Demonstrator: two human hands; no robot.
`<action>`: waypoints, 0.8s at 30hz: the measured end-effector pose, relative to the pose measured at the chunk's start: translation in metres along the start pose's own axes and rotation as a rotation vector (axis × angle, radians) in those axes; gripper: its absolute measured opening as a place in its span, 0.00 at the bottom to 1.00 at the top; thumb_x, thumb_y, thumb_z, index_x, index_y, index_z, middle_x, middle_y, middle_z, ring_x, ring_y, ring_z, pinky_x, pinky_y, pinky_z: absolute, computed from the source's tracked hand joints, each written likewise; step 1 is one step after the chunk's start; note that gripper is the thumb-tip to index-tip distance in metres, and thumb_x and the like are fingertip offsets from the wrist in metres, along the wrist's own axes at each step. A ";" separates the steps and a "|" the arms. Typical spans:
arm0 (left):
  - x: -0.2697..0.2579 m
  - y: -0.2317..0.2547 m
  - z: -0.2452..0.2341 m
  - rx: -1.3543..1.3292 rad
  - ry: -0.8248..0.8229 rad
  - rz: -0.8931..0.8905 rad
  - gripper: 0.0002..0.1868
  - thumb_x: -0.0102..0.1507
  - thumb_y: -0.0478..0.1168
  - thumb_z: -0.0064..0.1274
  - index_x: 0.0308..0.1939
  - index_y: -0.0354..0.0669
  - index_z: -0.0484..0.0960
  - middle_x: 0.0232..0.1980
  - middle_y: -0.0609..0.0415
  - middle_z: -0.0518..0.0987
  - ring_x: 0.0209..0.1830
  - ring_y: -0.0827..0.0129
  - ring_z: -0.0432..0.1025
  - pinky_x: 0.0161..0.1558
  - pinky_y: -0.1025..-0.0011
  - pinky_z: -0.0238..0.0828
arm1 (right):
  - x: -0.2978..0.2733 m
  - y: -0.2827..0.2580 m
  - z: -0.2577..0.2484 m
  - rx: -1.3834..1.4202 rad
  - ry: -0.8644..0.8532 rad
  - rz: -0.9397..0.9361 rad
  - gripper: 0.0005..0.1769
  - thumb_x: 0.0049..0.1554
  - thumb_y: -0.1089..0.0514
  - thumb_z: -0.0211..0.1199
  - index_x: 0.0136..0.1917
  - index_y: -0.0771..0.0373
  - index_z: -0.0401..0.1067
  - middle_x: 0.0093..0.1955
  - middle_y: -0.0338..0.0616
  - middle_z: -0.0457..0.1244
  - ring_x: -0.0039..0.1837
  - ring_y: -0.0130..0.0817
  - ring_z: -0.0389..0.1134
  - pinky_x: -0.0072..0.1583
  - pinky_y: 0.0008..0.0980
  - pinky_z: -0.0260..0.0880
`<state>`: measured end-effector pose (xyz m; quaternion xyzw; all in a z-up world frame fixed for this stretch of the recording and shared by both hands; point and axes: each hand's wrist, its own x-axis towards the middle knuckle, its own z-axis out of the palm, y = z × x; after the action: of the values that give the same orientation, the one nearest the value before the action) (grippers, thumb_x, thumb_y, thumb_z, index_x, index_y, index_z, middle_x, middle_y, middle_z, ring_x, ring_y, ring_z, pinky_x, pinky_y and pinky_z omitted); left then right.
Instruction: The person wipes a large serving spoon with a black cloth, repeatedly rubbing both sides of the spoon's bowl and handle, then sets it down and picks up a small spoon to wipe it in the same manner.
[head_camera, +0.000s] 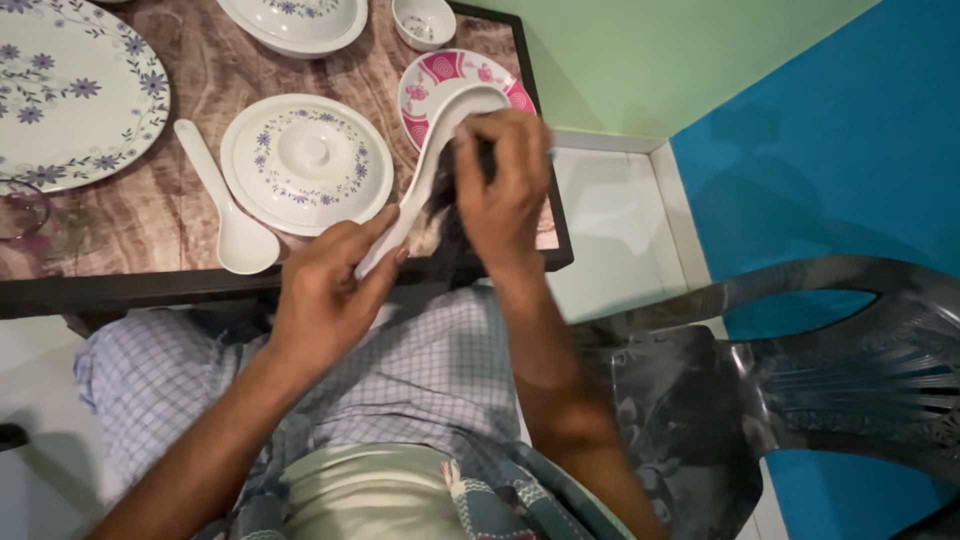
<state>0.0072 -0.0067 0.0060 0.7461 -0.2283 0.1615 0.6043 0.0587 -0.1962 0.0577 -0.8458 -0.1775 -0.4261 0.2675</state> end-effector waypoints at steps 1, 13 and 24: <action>0.000 0.001 -0.004 0.001 -0.005 -0.003 0.22 0.63 0.32 0.62 0.62 0.34 0.80 0.32 0.50 0.76 0.25 0.75 0.68 0.28 0.73 0.63 | 0.002 0.005 -0.001 -0.141 0.079 -0.050 0.06 0.62 0.66 0.66 0.52 0.64 0.71 0.53 0.50 0.64 0.59 0.47 0.67 0.63 0.42 0.67; 0.015 -0.038 -0.059 -0.223 0.168 -0.274 0.24 0.70 0.33 0.60 0.68 0.27 0.74 0.46 0.51 0.82 0.40 0.78 0.76 0.39 0.81 0.73 | -0.082 0.067 0.076 -0.050 -0.318 0.180 0.11 0.58 0.59 0.68 0.53 0.64 0.72 0.53 0.52 0.64 0.59 0.53 0.67 0.61 0.48 0.67; 0.037 -0.062 -0.080 0.100 -0.094 -0.418 0.22 0.61 0.39 0.65 0.59 0.38 0.83 0.42 0.47 0.85 0.35 0.72 0.78 0.37 0.72 0.74 | -0.057 0.078 0.080 0.056 -0.429 0.330 0.21 0.63 0.54 0.64 0.65 0.68 0.69 0.62 0.58 0.65 0.64 0.52 0.67 0.61 0.45 0.70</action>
<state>0.0743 0.0761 -0.0090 0.8130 -0.0883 0.0086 0.5755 0.1170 -0.2140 -0.0522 -0.9265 -0.1018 -0.1828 0.3129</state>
